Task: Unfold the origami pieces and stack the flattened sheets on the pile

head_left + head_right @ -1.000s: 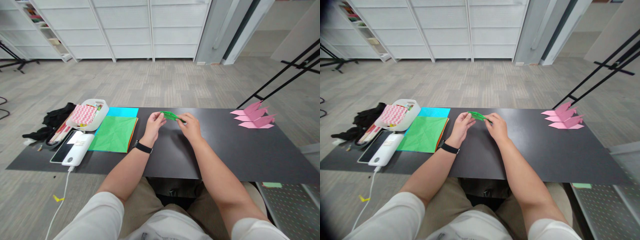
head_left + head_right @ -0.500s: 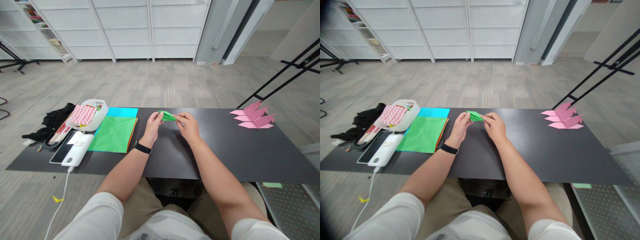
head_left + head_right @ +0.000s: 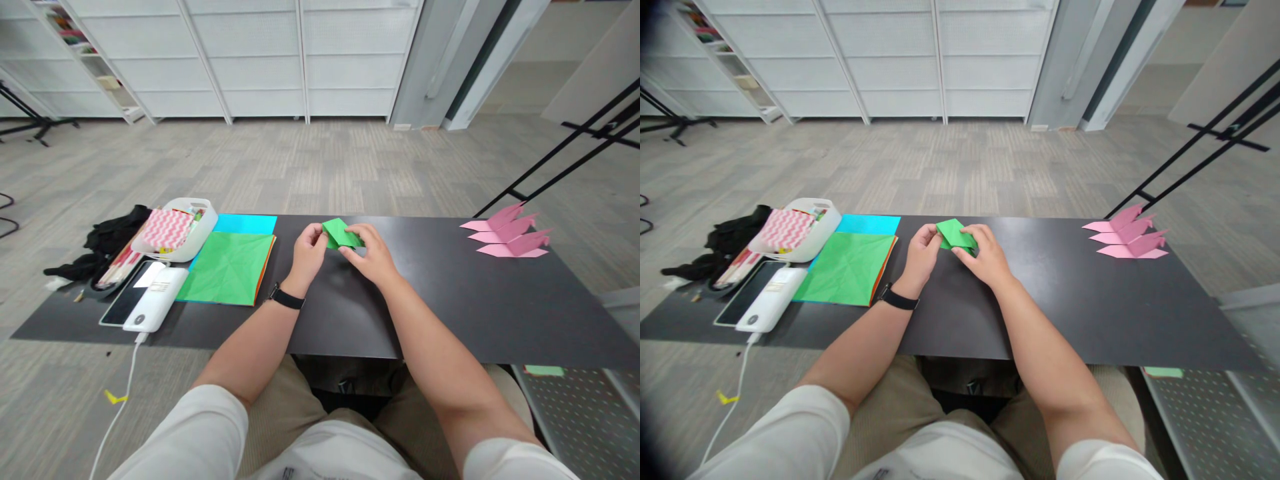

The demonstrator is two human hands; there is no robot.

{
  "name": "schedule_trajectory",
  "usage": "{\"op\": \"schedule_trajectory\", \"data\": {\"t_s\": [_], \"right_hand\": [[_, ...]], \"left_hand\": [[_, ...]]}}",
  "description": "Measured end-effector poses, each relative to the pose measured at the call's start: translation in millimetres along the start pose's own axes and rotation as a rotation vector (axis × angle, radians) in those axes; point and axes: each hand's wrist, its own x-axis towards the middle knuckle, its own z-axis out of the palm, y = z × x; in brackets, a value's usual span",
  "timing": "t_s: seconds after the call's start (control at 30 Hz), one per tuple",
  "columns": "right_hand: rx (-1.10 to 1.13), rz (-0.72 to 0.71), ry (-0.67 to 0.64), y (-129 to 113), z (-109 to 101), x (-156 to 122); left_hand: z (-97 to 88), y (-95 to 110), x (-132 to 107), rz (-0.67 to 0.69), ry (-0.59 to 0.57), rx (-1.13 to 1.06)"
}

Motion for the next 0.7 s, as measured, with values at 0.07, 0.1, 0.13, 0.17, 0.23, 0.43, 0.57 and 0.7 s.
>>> {"op": "schedule_trajectory", "data": {"t_s": [0.07,0.1,0.13,0.17,0.23,0.43,0.57,0.7], "right_hand": [[-0.022,-0.008,0.064,-1.4,-1.7,0.5],[-0.035,-0.018,0.081,-2.7,-2.6,0.5],[-0.05,-0.03,0.084,-4.3,-3.5,0.4],[-0.065,-0.045,0.076,-6.0,-4.1,0.1],[-0.095,-0.08,0.047,-9.0,-4.2,-0.6],[-0.101,-0.081,0.032,-10.6,0.7,-0.9],[-0.04,-0.053,0.056,-10.5,1.0,-0.1],[-0.005,-0.021,0.081,-10.7,0.0,0.3]], "left_hand": [[1.0,3.2,-1.8,0.022,-0.009,0.036],[1.4,4.2,-2.6,0.027,-0.012,0.047],[1.8,4.7,-3.3,0.029,-0.014,0.053],[2.0,4.5,-3.8,0.03,-0.019,0.055],[2.2,2.6,-4.3,0.031,-0.036,0.051],[1.7,-7.5,-4.6,0.013,-0.105,0.04],[1.3,-9.7,-5.6,-0.002,-0.117,0.053],[1.2,-8.9,-6.9,0.019,-0.159,0.063]]}}
